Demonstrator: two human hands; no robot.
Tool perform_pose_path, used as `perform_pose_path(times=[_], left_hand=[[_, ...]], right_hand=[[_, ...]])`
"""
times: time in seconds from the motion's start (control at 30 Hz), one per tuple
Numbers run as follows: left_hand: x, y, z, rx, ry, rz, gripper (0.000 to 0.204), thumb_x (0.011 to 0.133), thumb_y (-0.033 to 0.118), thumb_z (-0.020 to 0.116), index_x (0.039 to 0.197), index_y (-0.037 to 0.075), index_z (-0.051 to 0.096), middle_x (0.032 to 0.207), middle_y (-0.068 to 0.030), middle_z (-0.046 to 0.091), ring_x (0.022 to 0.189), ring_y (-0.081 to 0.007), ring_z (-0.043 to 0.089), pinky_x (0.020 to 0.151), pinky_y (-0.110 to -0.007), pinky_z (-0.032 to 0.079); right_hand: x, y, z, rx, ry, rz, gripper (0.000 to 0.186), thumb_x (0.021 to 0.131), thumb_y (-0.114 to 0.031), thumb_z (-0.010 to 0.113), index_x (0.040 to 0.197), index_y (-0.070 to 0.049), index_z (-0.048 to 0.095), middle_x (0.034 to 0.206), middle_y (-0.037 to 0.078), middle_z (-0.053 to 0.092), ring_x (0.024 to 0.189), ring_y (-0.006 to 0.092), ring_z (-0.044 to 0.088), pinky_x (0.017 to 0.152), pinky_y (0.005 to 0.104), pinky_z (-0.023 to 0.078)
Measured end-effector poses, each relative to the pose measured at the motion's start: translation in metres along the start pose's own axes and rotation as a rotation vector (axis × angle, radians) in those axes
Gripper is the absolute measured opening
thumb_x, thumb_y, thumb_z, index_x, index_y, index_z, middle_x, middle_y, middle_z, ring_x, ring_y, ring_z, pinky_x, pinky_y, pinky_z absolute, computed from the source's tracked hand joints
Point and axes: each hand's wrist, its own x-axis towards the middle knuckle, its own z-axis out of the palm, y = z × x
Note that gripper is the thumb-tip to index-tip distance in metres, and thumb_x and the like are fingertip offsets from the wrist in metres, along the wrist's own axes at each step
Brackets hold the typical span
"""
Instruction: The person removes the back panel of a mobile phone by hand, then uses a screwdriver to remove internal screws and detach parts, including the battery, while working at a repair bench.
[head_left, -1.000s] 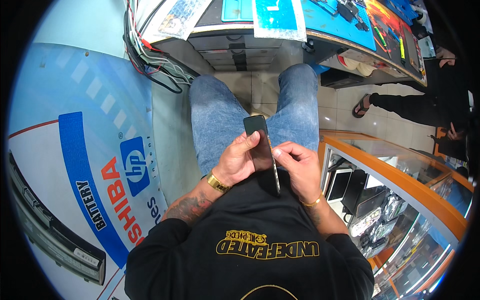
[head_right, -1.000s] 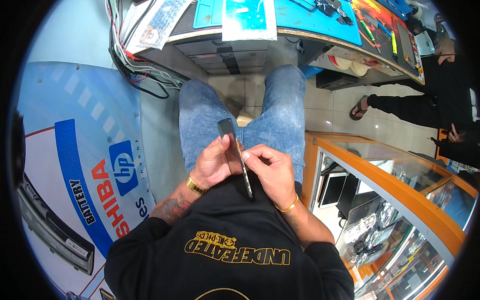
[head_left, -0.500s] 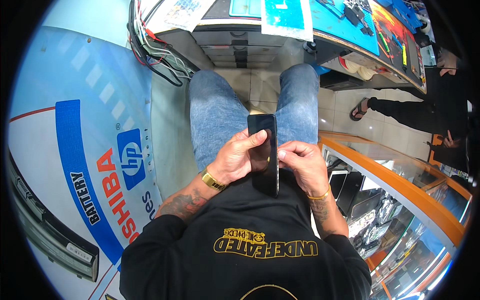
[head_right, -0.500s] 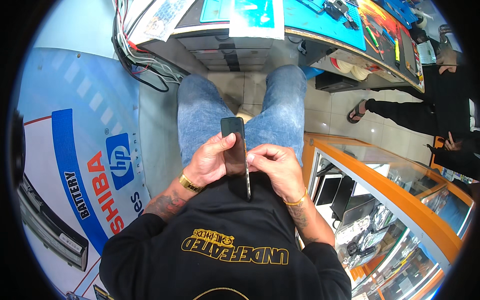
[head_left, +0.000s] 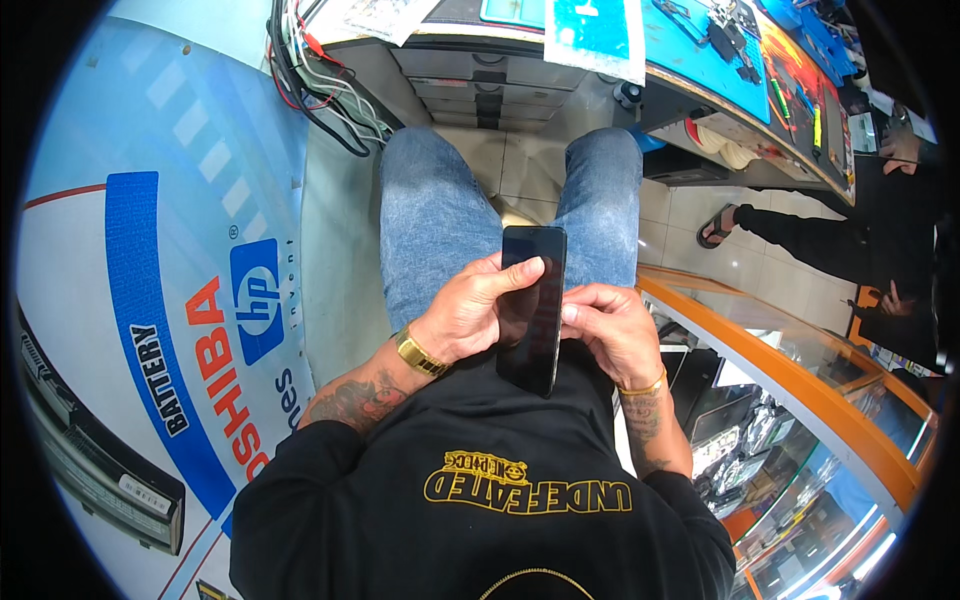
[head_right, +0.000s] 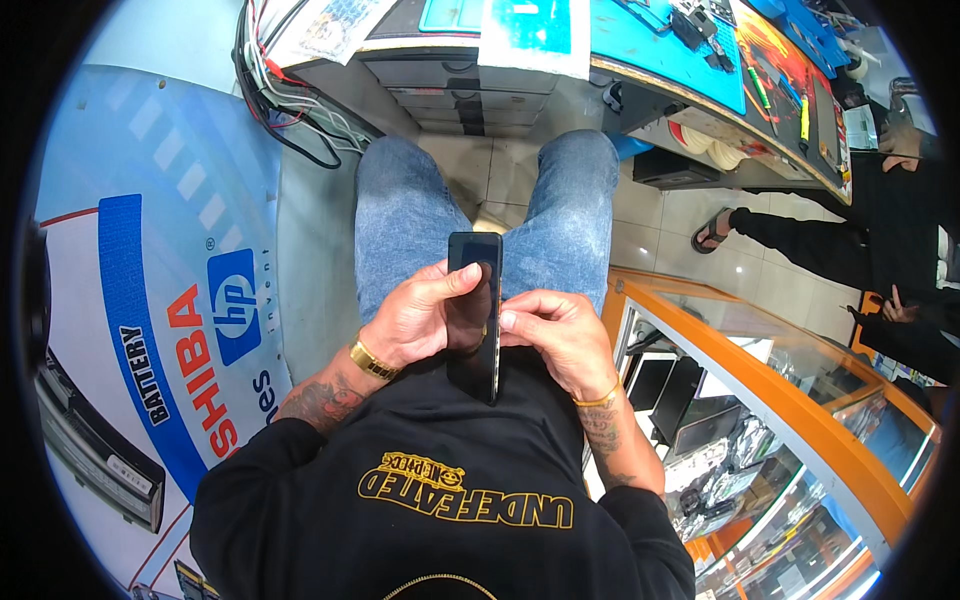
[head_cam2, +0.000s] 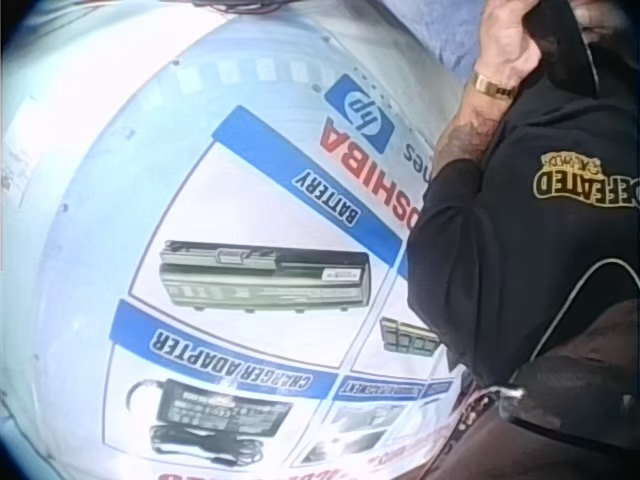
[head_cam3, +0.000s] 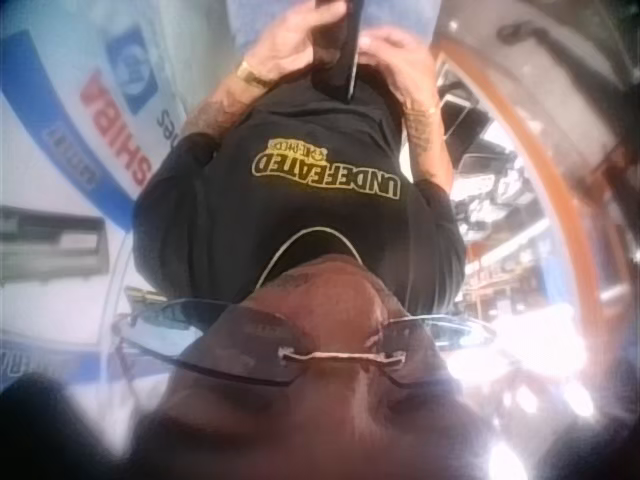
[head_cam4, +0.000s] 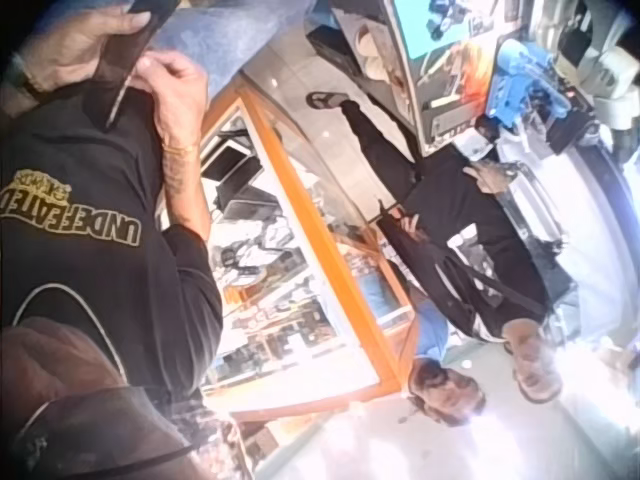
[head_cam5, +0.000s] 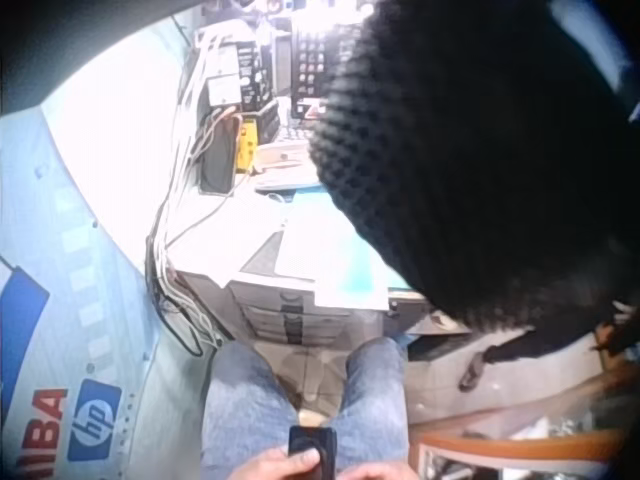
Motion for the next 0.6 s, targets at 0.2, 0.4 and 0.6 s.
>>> perform_pose_path(times=[0.2, 0.4, 0.6], left_hand=[[0.000, 0.002, 0.002, 0.015, 0.017, -0.016, 0.021, 0.095, 0.027, 0.064, 0.105, 0.009, 0.065, 0.099, -0.0005, 0.068, 0.093, -0.0121, 0.064, 0.086, -0.030, 0.050], [0.002, 0.003, -0.001, 0.050, -0.014, -0.019, 0.020, 0.095, 0.027, 0.064, 0.104, 0.009, 0.065, 0.098, 0.0014, 0.066, 0.091, -0.0099, 0.062, 0.084, -0.028, 0.050], [0.007, 0.000, -0.013, 0.052, -0.053, -0.025, 0.020, 0.095, 0.026, 0.064, 0.104, 0.009, 0.066, 0.098, 0.0018, 0.066, 0.091, -0.0095, 0.061, 0.083, -0.027, 0.049]], right_hand=[[0.000, 0.001, 0.002, -0.034, 0.019, -0.038, 0.010, 0.088, 0.001, 0.067, 0.095, 0.007, 0.069, 0.092, 0.014, 0.070, 0.081, 0.0199, 0.069, 0.075, 0.0325, 0.060], [-0.002, -0.002, 0.005, -0.055, 0.017, -0.029, 0.009, 0.088, 0.001, 0.067, 0.094, 0.007, 0.069, 0.089, 0.012, 0.070, 0.079, 0.0186, 0.069, 0.074, 0.0315, 0.060], [-0.002, -0.002, 0.004, -0.076, 0.019, -0.028, 0.009, 0.088, -0.001, 0.068, 0.094, 0.006, 0.069, 0.089, 0.012, 0.069, 0.079, 0.0176, 0.069, 0.073, 0.0310, 0.060]])
